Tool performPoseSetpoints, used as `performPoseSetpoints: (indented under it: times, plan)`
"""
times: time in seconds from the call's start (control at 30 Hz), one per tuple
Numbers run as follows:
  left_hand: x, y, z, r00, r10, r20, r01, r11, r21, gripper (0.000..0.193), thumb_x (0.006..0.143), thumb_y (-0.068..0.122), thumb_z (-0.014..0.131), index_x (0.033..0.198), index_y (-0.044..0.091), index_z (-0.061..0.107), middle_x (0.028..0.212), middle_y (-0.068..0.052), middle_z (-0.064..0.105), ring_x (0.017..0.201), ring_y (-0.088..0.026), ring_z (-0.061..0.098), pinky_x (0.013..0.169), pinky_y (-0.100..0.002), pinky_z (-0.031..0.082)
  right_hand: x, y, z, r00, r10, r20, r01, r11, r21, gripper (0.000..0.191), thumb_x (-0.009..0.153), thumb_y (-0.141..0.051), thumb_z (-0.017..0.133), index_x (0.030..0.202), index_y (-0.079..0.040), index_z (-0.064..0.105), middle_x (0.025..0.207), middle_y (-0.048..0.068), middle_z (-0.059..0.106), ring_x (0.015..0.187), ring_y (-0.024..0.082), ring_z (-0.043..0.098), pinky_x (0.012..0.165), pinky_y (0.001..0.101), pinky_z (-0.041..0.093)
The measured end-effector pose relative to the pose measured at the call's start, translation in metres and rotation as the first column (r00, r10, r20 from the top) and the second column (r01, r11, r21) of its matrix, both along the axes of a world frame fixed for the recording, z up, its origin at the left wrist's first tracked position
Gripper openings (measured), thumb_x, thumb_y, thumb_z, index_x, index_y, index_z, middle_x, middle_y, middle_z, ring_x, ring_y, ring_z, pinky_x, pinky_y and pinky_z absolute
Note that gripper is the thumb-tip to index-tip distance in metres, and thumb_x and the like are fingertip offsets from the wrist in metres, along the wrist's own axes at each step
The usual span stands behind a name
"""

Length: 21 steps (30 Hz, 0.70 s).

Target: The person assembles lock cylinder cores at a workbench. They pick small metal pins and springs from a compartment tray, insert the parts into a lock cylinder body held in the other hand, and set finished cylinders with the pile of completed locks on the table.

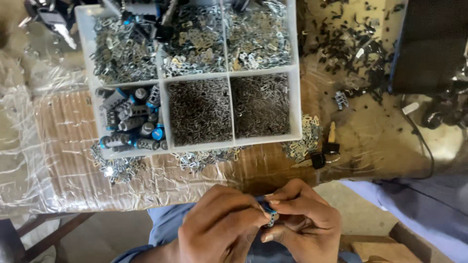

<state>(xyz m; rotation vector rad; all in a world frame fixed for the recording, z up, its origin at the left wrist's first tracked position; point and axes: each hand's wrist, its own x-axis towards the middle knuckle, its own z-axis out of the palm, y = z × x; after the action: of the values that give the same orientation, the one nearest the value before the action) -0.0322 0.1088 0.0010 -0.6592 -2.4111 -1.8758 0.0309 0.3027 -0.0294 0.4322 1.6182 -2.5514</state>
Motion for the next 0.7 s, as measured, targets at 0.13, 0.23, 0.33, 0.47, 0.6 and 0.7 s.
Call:
performPoseSetpoints:
  times: [0.13,0.23,0.33,0.47,0.6,0.7]
  plan:
    - [-0.011,-0.008,0.007,0.975,-0.146,-0.17,0.097,0.958,-0.269,0.019,0.085,0.006,0.085,0.102,0.007,0.074,0.104,-0.008,0.072,0.094,-0.022,0.07,0.083,-0.036,0.059,-0.001,-0.005,0.0,1.0,-0.025,-0.01,0.025,1.0,0.005,0.035,0.075,0.018,0.083,0.109,0.015,0.074,0.113,0.031,0.066,0.099,0.032,0.073,0.077,0.036,0.069]
    - [-0.012,-0.015,0.001,0.977,-0.208,-0.036,0.198,0.961,-0.192,0.023,0.081,0.009,0.086,0.102,0.013,0.077,0.094,-0.007,0.064,0.085,-0.018,0.066,0.075,-0.034,0.057,-0.003,0.001,-0.003,0.978,0.133,-0.161,-0.118,0.988,0.102,0.039,0.072,0.018,0.085,0.109,0.012,0.076,0.111,0.027,0.069,0.103,0.03,0.071,0.088,0.0341,0.064]
    - [-0.009,-0.015,-0.005,0.746,-0.364,0.557,0.203,0.922,0.331,0.028,0.084,-0.001,0.083,0.107,0.003,0.07,0.098,-0.008,0.067,0.078,-0.016,0.062,0.067,-0.035,0.053,-0.004,0.013,-0.005,0.947,0.222,-0.232,-0.211,0.975,0.071,0.036,0.071,0.018,0.081,0.106,0.009,0.078,0.105,0.025,0.071,0.098,0.031,0.074,0.085,0.0375,0.067]
    - [-0.012,0.008,-0.001,0.984,-0.145,0.101,0.165,0.956,-0.243,0.036,0.089,0.005,0.079,0.123,0.002,0.069,0.102,-0.01,0.066,0.085,-0.016,0.067,0.071,-0.029,0.06,0.005,0.027,-0.004,0.999,0.012,-0.041,-0.013,1.0,-0.025,0.038,0.068,0.024,0.08,0.103,0.011,0.074,0.109,0.03,0.066,0.089,0.034,0.076,0.07,0.0423,0.073]
    - [-0.032,0.029,0.001,0.967,-0.12,-0.226,-0.073,0.718,-0.692,0.044,0.085,0.015,0.076,0.126,0.0,0.071,0.091,-0.012,0.063,0.074,-0.023,0.064,0.06,-0.036,0.054,0.016,0.039,-0.009,0.998,-0.043,-0.046,0.044,0.999,0.032,0.045,0.066,0.024,0.082,0.108,0.009,0.071,0.113,0.03,0.063,0.089,0.033,0.076,0.071,0.0419,0.072]
    - [-0.037,0.024,0.002,0.982,-0.109,-0.155,-0.009,0.791,-0.611,0.045,0.093,0.026,0.076,0.125,-0.005,0.069,0.101,-0.012,0.064,0.082,-0.022,0.067,0.068,-0.035,0.057,0.019,0.044,-0.014,0.986,0.009,-0.166,-0.013,1.0,-0.024,0.046,0.072,0.026,0.083,0.113,0.009,0.07,0.114,0.029,0.063,0.092,0.031,0.076,0.074,0.0422,0.073]
